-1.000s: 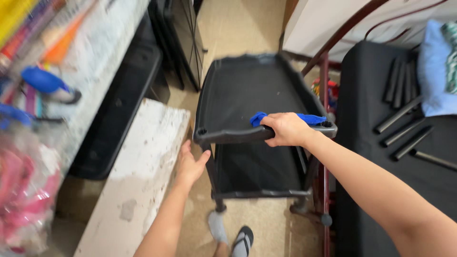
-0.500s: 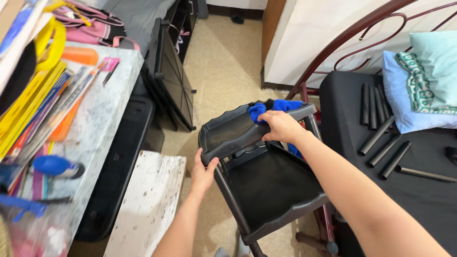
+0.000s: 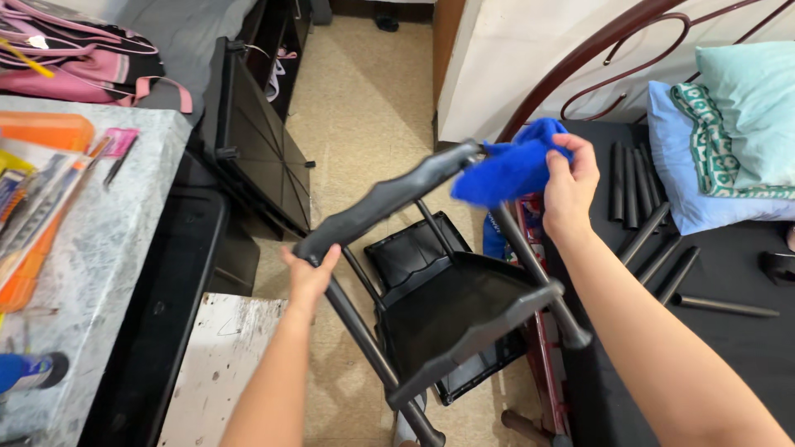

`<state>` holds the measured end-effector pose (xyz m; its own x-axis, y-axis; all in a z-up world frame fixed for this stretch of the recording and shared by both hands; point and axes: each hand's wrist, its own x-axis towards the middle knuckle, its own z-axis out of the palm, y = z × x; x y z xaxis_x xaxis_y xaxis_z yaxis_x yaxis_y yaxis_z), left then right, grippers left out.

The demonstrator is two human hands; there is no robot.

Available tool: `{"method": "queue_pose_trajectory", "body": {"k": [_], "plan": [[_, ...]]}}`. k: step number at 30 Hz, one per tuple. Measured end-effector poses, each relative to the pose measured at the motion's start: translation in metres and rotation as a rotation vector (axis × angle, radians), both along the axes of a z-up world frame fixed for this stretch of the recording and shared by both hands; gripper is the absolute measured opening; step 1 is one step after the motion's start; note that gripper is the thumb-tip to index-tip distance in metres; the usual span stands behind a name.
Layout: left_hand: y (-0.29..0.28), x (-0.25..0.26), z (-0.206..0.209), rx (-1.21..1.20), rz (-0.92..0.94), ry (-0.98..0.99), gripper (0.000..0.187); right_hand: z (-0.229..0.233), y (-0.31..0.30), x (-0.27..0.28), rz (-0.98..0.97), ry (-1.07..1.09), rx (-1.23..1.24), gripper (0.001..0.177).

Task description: The person wipes black metal frame parts with a blue cloth, then inserts and secures them into a black plastic frame structure. The person repeatedly aligns and presses the parts into place to assemble the frame.

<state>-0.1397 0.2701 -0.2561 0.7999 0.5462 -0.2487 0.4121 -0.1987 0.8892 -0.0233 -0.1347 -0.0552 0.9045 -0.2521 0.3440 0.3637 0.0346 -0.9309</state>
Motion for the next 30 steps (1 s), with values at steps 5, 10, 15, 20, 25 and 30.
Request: {"method": "queue_pose_trajectory", "body": {"k": [5, 10, 15, 20, 25, 30], "plan": [[0.009, 0.009, 0.026, -0.089, 0.017, 0.147, 0.11, -0.044, -0.012, -0.006, -0.113, 0.185, -0.237, 0.02], [0.017, 0.02, 0.048, -0.219, 0.112, 0.257, 0.091, -0.087, 0.026, -0.045, 0.018, 0.271, -0.494, 0.02], [0.027, 0.03, 0.052, -0.326, 0.112, 0.167, 0.08, -0.106, 0.138, -0.099, 0.314, 0.334, -0.892, 0.051], [0.06, 0.017, 0.044, -0.29, -0.065, 0.441, 0.064, -0.118, 0.232, -0.131, 0.466, 0.611, -1.221, 0.073], [0.096, -0.003, 0.025, 0.424, -0.308, 0.389, 0.064, -0.126, 0.257, -0.128, 0.493, 0.696, -1.375, 0.049], [0.092, 0.004, 0.017, 0.297, -0.407, 0.125, 0.066, -0.109, 0.246, -0.115, 0.518, 0.843, -1.397, 0.045]]}}
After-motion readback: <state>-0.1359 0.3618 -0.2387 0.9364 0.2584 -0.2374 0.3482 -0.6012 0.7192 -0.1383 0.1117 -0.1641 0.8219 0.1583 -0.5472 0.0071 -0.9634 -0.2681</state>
